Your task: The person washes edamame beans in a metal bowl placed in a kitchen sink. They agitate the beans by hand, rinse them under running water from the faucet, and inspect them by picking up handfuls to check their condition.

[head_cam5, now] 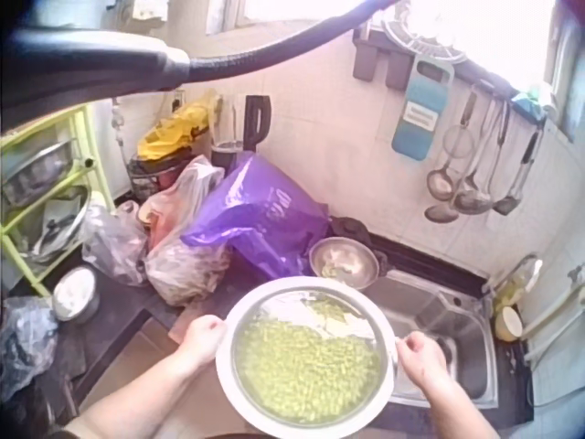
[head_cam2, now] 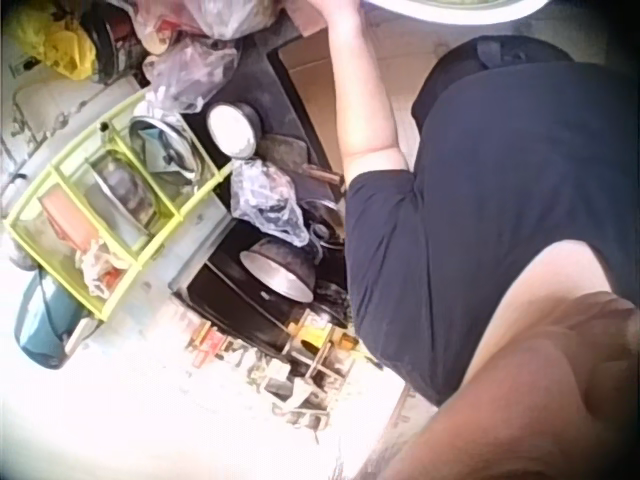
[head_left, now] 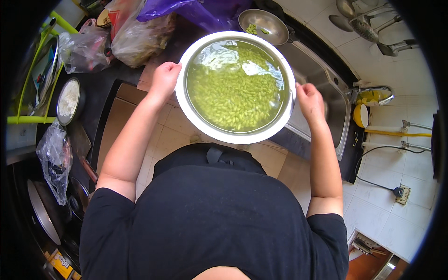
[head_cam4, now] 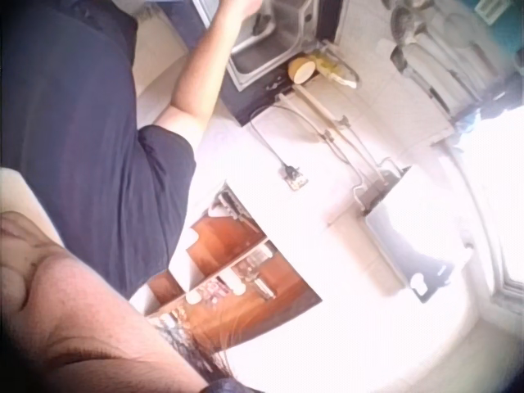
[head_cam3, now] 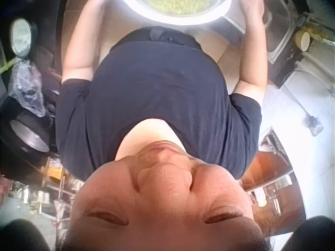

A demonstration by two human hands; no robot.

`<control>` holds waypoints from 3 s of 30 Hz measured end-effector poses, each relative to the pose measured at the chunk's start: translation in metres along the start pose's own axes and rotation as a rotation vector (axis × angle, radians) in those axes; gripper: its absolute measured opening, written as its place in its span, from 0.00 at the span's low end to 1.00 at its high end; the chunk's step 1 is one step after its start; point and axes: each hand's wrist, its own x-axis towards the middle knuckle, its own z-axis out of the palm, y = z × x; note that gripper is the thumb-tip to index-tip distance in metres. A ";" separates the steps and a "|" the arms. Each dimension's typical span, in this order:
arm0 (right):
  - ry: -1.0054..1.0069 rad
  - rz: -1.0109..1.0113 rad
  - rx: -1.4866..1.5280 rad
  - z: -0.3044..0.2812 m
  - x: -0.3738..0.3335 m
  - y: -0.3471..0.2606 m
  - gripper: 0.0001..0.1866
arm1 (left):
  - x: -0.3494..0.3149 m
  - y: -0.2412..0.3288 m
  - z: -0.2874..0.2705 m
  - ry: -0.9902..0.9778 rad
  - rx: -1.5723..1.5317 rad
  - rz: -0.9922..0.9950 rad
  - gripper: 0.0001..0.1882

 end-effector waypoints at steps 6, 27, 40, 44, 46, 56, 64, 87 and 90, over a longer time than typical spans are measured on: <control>-0.181 -0.161 0.408 -0.014 -0.011 -0.047 0.13 | -0.011 0.030 -0.004 0.052 0.490 0.283 0.14; -0.884 0.308 0.941 0.100 0.053 -0.073 0.24 | -0.006 0.040 0.133 0.037 -0.500 -0.565 0.17; -1.043 0.492 1.312 0.057 0.025 -0.085 0.15 | -0.042 0.056 0.133 -0.003 -0.667 -0.533 0.13; -1.081 0.429 1.389 0.062 0.021 -0.078 0.13 | -0.049 0.051 0.136 0.050 -0.676 -0.465 0.11; -1.046 0.418 1.402 0.061 0.015 -0.078 0.13 | -0.055 0.055 0.137 0.047 -0.689 -0.392 0.11; -0.903 0.604 1.680 0.048 0.015 -0.071 0.15 | -0.055 0.061 0.128 -0.004 -1.040 -0.506 0.19; -1.076 0.446 1.814 0.028 0.018 -0.065 0.24 | -0.055 0.060 0.112 -0.297 -1.316 -0.389 0.23; -0.872 0.062 1.363 0.028 0.013 -0.072 0.15 | -0.052 0.052 0.107 -0.266 -1.115 -0.328 0.16; -0.843 -0.043 1.221 0.029 0.010 -0.074 0.14 | -0.049 0.045 0.108 -0.297 -1.056 -0.287 0.15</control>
